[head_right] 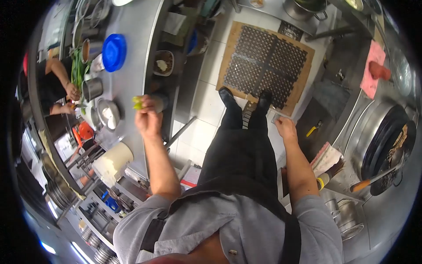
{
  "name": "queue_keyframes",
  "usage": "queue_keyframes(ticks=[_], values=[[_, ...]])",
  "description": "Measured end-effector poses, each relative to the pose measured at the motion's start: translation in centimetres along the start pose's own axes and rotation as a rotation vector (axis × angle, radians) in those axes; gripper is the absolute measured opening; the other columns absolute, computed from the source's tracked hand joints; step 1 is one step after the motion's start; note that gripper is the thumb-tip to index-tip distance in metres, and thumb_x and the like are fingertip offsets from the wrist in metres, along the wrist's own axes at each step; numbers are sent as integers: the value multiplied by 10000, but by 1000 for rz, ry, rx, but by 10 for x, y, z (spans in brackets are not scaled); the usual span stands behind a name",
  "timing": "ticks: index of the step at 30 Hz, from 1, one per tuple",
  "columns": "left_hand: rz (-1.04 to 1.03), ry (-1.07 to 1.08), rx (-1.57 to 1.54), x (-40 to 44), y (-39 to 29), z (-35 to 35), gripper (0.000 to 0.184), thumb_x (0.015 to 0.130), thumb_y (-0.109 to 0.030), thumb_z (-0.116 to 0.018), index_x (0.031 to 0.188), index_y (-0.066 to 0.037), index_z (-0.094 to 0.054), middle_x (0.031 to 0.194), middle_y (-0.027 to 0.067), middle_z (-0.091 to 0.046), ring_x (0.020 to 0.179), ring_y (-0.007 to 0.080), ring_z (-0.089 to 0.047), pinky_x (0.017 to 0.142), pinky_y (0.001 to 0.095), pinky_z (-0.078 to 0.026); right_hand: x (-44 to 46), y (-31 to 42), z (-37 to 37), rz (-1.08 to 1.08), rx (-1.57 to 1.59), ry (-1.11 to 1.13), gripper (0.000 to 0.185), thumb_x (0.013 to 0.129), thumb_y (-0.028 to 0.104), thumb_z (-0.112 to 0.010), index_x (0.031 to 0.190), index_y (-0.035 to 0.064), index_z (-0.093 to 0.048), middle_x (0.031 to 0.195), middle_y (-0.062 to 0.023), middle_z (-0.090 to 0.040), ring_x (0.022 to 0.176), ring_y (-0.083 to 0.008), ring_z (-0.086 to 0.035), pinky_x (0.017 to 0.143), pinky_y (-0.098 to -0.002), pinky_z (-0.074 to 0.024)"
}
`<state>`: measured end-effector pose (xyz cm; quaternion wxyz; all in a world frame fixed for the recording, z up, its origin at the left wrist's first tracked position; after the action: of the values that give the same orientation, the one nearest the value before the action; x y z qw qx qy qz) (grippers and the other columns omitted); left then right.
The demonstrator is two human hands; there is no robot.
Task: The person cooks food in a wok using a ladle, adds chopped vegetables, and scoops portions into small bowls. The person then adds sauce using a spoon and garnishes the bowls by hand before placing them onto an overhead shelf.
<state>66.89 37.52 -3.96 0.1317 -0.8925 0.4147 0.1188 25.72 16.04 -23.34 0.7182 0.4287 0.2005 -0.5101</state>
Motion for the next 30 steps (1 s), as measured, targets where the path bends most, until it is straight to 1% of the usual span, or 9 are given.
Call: queue_keyframes(ticks=[1,4,8,10,13,17,22,26,30], values=[[28,-49,-55,10,19,21,328,820,141,-483,1128,32,-507,1020,132,-434,891,226,-481,733,257,-538,-3,3,0,-75,44,78,296,810,316,-613,911,47,-687,875,-203,-654,881,-375,-622,789,-420,-487],[47,-147,-107,42,32,91,270,860,109,-489,1117,37,-532,1054,138,-447,926,240,-492,743,243,-548,4,-7,-17,-50,92,58,292,813,300,-617,932,43,-690,869,-194,-664,874,-358,-634,788,-403,-492],[-84,-372,197,106,-62,196,234,900,27,-517,1132,46,-533,1122,158,-534,1027,249,-558,823,259,-557,11,-10,-30,-83,149,85,279,815,285,-619,920,38,-693,849,-190,-669,857,-348,-644,784,-395,-496],[-358,-604,862,137,-100,210,259,897,-45,-560,1148,18,-543,1163,136,-548,1073,218,-555,880,281,-523,17,-23,-41,-108,163,85,277,813,281,-620,923,38,-694,846,-195,-667,848,-342,-647,776,-390,-499],[-329,-640,1242,182,-166,261,368,878,-140,-615,1209,-2,-532,1234,120,-531,1101,201,-547,939,303,-462,19,-33,-50,-104,123,99,275,812,277,-622,915,33,-693,836,-191,-668,833,-339,-649,760,-388,-501],[-311,-826,1552,199,-135,210,430,845,-27,-589,1262,-10,-488,1198,152,-519,1045,241,-551,866,321,-509,15,-41,-58,-159,143,92,283,815,278,-620,918,24,-688,815,-185,-667,816,-333,-652,750,-389,-499],[-338,-679,1776,225,-193,248,513,836,-157,-620,1302,-14,-457,1229,166,-497,1063,269,-550,862,342,-501,13,-39,-60,-194,174,89,295,824,285,-617,938,22,-683,789,-176,-666,790,-316,-657,741,-380,-500],[-339,-794,1704,225,-149,215,506,838,-170,-616,1308,-42,-479,1229,167,-529,1052,276,-570,854,358,-493,12,-37,-60,-202,169,85,307,827,291,-617,945,15,-681,784,-178,-665,775,-311,-658,729,-376,-501],[-394,-716,2263,242,-159,211,462,838,-208,-633,1261,-46,-544,1174,161,-597,1026,246,-596,862,356,-478,10,-43,-64,-213,182,89,308,827,288,-619,944,10,-679,786,-183,-664,770,-314,-657,722,-379,-500]])
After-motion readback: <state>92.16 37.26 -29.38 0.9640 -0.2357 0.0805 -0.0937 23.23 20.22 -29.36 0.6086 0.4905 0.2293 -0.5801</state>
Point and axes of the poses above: each hand's wrist, its own x-axis towards the middle knuckle, its own z-axis out of the back of the hand, y = z × x, the point moved 4 cm from there along x, towards the middle knuckle
